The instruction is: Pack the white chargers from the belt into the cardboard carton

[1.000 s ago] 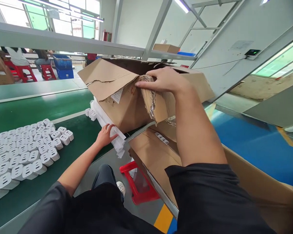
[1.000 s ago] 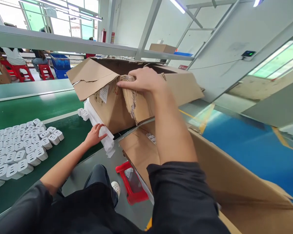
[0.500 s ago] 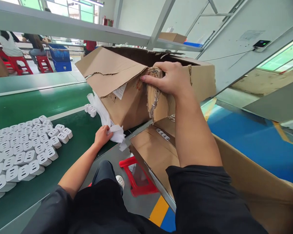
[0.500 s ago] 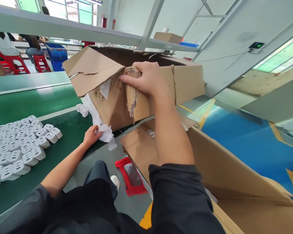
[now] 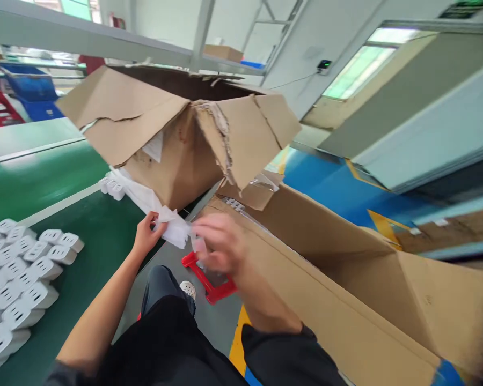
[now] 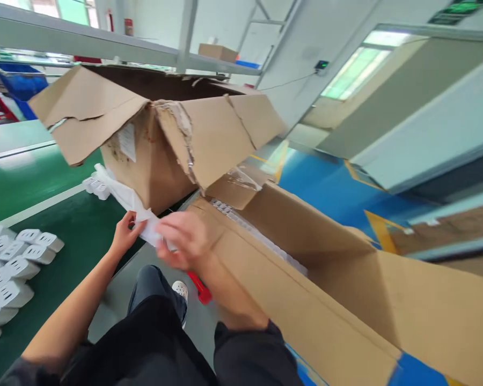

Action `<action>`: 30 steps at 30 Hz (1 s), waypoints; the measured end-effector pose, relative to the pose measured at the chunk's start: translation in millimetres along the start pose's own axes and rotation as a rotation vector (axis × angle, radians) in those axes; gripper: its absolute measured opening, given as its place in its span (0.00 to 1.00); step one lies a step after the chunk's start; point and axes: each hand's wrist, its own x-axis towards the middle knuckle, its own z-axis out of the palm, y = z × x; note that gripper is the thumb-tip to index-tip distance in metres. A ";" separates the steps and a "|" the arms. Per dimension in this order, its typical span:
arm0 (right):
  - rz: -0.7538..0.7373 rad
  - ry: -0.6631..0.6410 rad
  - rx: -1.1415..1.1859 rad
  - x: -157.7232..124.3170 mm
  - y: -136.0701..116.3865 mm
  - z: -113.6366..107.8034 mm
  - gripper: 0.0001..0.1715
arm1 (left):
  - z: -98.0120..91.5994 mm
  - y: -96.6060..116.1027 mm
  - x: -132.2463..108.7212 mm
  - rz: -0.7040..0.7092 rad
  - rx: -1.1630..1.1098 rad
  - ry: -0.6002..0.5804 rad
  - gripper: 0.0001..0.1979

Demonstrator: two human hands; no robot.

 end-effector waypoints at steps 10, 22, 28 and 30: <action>0.174 -0.119 0.279 -43.3 50.8 118.3 0.15 | 12.0 5.9 -9.9 -0.293 -0.613 -0.812 0.23; 0.596 0.695 -0.217 -151.6 155.9 -96.5 0.24 | 2.6 0.8 3.4 -0.534 -0.585 -0.630 0.21; 0.938 0.115 -0.198 -181.4 197.1 -109.2 0.35 | 8.4 10.5 2.6 -0.613 -0.541 -0.559 0.20; 1.006 -0.188 -0.017 -181.2 203.6 -96.6 0.35 | 9.0 12.1 2.6 -0.617 -0.521 -0.548 0.20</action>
